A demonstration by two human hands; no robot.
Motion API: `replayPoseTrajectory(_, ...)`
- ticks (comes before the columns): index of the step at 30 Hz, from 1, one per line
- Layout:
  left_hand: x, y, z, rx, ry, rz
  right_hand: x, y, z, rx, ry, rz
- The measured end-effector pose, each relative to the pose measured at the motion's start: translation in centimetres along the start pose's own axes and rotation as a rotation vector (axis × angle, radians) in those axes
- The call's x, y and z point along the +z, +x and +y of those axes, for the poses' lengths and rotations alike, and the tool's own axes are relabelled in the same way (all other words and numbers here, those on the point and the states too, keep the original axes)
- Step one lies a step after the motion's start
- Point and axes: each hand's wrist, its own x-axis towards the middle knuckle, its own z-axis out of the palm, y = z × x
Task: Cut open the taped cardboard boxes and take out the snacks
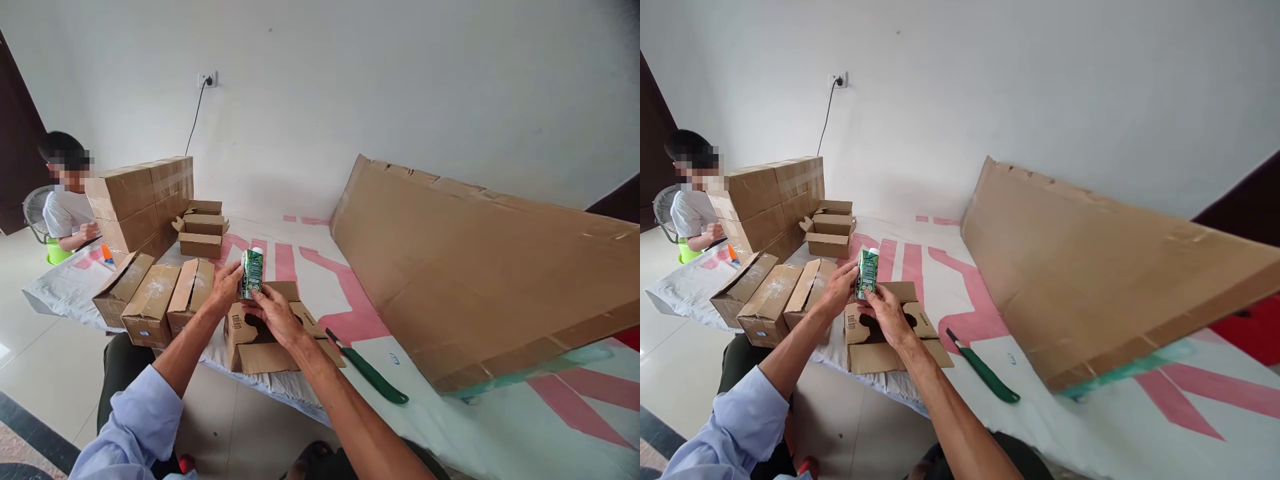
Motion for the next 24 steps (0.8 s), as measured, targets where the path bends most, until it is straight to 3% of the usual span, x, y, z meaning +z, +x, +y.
replayPoseTrajectory(5, -0.8, 1.7, -2.2, -0.034, -0.017, 0.119, -1.0, 1.8, 1.7, 0.054, -0.029, 0.000)
replayPoseTrajectory(12, -1.4, 2.4, -3.2, -0.046, 0.012, 0.093, -1.4, 2.7, 2.6, 0.074, -0.040, 0.020)
replayPoseTrajectory(18, -1.2, 2.3, -2.7, -0.052, 0.084, 0.084, -1.5, 2.4, 2.2, 0.063, -0.035, 0.030)
replayPoseTrajectory(21, -0.6, 0.7, -1.8, 0.034, 0.344, 0.043, -2.4, 1.9, 1.0, -0.003, -0.018, 0.084)
replayPoseTrajectory(24, 0.7, -2.3, -1.1, 0.217, 0.903, -0.231, -4.0, 1.5, -1.1, -0.141, 0.012, 0.212)
